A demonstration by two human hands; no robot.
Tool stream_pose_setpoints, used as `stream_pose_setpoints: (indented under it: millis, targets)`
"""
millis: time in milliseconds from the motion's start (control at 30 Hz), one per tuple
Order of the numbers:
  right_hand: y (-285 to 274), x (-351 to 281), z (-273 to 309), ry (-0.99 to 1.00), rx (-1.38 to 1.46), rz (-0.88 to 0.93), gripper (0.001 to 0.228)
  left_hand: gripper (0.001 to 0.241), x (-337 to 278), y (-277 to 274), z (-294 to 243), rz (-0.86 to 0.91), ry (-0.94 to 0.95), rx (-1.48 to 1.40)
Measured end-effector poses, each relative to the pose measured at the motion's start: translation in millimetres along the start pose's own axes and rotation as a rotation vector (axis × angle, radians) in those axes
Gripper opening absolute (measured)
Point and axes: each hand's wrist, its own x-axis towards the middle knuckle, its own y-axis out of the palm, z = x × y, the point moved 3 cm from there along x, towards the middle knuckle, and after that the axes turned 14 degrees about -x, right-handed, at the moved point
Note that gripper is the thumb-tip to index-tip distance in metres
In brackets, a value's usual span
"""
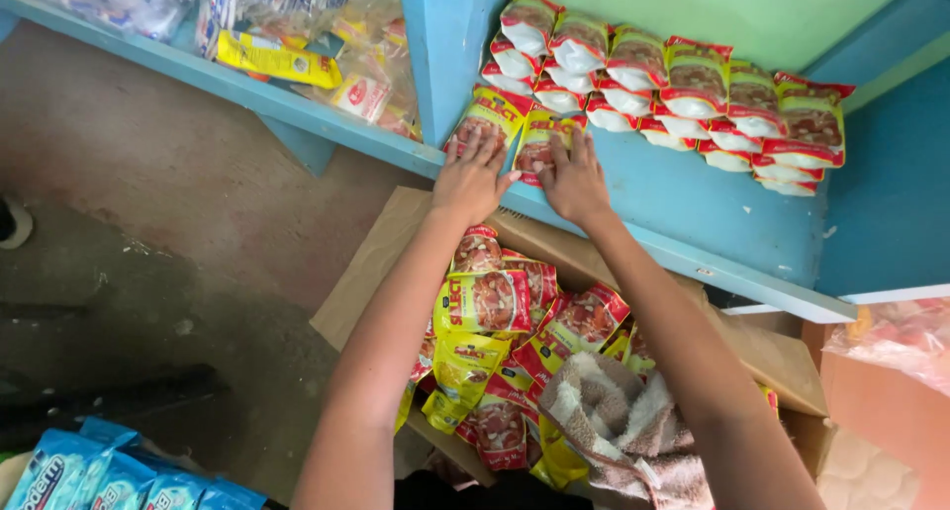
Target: Stocking grocery shelves by wiping sauce packets and arranging them neatly.
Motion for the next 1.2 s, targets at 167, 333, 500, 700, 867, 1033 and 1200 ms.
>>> stream_pose_setpoints:
  millis: [167,333,500,700,867,1033,1200]
  targets:
    - [-12,1,1,-0.059,0.075,0.070,0.074,0.070,10,-2,3,0.029,-0.067,-0.014]
    - [-17,13,-10,-0.160,-0.024,0.089,0.084,0.064,20,-3,17,0.109,-0.070,0.044]
    - [-1,18,-8,-0.108,0.054,0.160,0.082,0.065,33,7,20,0.109,-0.170,0.008]
    - [1,21,3,-0.063,0.090,0.165,0.083,0.064,29,4,6,0.084,-0.265,0.026]
    - [-6,13,4,-0.041,0.117,0.186,0.086,0.065,35,6,3,0.064,-0.312,0.022]
    - [10,18,2,0.001,0.096,0.169,0.083,0.064,40,11,2,0.067,-0.337,0.033]
    - [11,19,2,-0.026,0.131,0.157,0.084,0.067,47,22,4,0.027,-0.342,0.031]
